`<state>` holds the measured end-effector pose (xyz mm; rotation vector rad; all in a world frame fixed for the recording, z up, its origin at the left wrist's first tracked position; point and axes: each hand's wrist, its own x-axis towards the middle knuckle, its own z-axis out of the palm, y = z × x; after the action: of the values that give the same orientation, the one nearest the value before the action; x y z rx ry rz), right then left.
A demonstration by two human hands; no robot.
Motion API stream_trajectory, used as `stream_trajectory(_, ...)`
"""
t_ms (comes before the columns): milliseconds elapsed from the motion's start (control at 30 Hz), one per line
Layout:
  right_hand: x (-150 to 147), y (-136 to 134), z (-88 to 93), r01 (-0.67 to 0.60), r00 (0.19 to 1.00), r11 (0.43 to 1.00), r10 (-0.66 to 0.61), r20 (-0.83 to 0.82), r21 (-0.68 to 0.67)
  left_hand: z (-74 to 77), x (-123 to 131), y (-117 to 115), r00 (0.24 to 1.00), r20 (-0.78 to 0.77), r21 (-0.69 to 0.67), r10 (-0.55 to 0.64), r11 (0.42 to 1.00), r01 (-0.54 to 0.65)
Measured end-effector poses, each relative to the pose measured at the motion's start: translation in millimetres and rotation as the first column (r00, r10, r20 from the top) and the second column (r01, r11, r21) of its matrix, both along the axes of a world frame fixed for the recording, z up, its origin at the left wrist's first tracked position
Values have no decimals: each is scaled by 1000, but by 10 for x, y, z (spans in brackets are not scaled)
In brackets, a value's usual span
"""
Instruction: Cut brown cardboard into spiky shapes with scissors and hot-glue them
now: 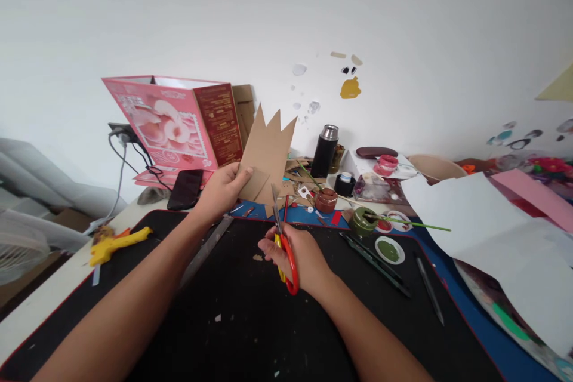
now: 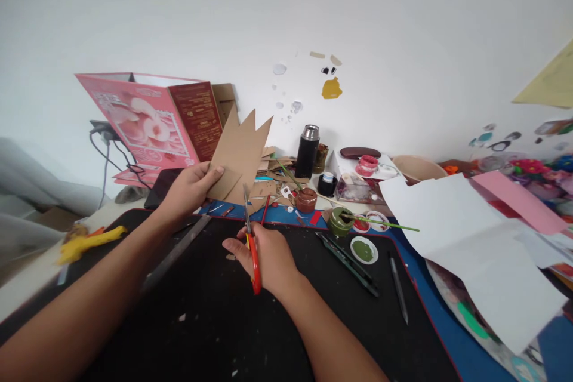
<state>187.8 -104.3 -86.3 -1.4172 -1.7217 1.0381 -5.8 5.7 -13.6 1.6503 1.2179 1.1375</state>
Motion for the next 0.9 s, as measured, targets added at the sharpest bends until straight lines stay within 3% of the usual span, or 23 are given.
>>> stream_trajectory(300,27,11,43,-8,992,1000,4,125,29,-8,-10,8,1000,28,-13,-8,1000,8)
stream_trajectory(600,49,3,81,-82,997,997,82,-9,-10,6,11,-12,999,36,1,-9,1000,9)
stream_trajectory(900,26,32,-156,-28,994,999,24,-104,-38,42,29,-40,999,37,-7,-25,1000,25)
